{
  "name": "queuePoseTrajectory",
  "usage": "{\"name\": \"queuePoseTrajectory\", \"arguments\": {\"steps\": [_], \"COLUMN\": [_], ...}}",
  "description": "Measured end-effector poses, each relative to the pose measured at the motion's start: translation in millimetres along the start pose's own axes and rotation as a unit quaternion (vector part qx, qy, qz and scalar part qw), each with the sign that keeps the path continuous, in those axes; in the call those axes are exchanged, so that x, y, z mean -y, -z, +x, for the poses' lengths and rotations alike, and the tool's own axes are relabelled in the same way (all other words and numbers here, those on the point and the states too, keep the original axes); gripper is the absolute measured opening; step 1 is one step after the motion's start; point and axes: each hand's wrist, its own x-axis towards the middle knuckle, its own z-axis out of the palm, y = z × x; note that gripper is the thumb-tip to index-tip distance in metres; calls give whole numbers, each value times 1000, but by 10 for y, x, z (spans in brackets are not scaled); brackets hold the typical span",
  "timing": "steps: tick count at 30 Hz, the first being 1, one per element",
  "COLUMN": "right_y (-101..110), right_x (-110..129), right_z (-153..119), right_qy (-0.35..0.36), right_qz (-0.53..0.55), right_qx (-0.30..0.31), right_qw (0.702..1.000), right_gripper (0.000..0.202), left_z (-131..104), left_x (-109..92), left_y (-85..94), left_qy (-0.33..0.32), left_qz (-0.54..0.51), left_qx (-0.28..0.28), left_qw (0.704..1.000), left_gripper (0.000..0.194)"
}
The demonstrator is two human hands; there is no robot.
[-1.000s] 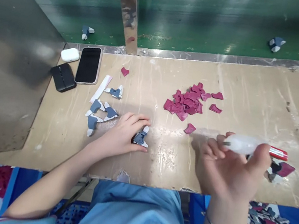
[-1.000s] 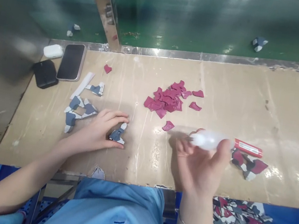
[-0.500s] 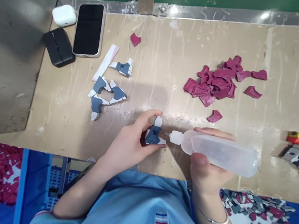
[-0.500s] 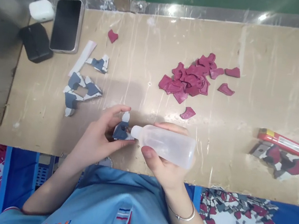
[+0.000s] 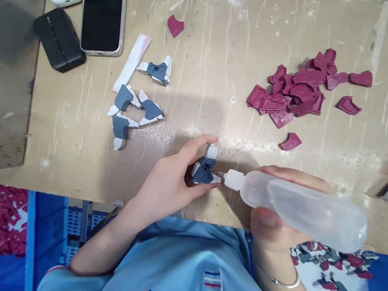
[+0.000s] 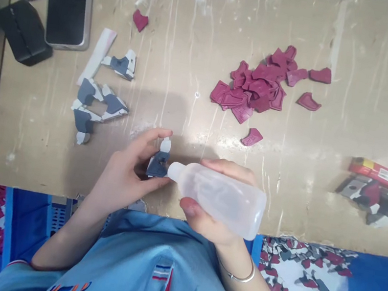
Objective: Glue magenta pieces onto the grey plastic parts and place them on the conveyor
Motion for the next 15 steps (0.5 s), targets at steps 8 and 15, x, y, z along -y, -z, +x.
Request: {"name": "queuePoseTrajectory", "arguments": {"steps": [8, 15], "right_y": [-11, 42], "right_x": [49, 5], "right_z": [43, -49], "right_qy": [-17, -40], "right_qz": [77, 65], "right_qx": [55, 59], "right_qw": [995, 995], "right_gripper": [39, 40], "left_z": [-1, -5], "left_x": [-10, -5], "left_y": [-2, -9], "left_qy": [6, 17], "left_qz": [-12, -18], "left_qx": [5, -2], "left_qw": [1000, 1000], "left_gripper": [70, 73]}}
